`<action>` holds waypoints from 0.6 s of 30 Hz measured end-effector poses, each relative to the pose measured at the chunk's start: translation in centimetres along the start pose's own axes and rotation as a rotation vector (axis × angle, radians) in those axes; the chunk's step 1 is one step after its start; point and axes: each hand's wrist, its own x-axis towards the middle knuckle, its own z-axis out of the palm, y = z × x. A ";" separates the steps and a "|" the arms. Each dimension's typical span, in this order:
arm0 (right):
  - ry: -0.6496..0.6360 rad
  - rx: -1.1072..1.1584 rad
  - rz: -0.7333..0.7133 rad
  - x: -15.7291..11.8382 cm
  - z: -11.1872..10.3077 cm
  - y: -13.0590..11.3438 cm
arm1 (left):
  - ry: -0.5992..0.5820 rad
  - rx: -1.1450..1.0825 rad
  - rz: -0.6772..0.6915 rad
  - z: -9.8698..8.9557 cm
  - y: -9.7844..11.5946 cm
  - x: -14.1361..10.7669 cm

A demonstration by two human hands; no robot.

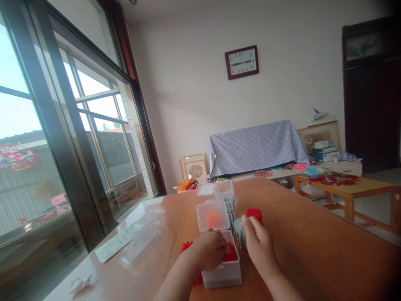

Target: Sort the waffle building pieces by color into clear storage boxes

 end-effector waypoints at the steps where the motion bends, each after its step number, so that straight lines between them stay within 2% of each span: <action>1: -0.001 0.002 0.001 0.0 0.0 -0.1 | -0.002 0.023 -0.002 0.0 0.0 0.0; 7: -0.012 0.014 0.005 -0.1 0.0 -0.1 | -0.016 0.188 -0.048 -0.4 0.7 0.1; 11: -0.014 0.010 0.007 -0.2 -0.1 0.0 | -0.006 0.201 -0.072 -1.1 1.4 -0.3; 13: -0.015 0.004 0.009 -0.2 -0.1 0.0 | 0.034 0.137 -0.068 -1.6 1.5 -0.7; 18: -0.019 -0.003 0.016 -0.1 -0.2 -0.3 | 0.230 -0.085 -0.090 -3.5 0.5 -3.2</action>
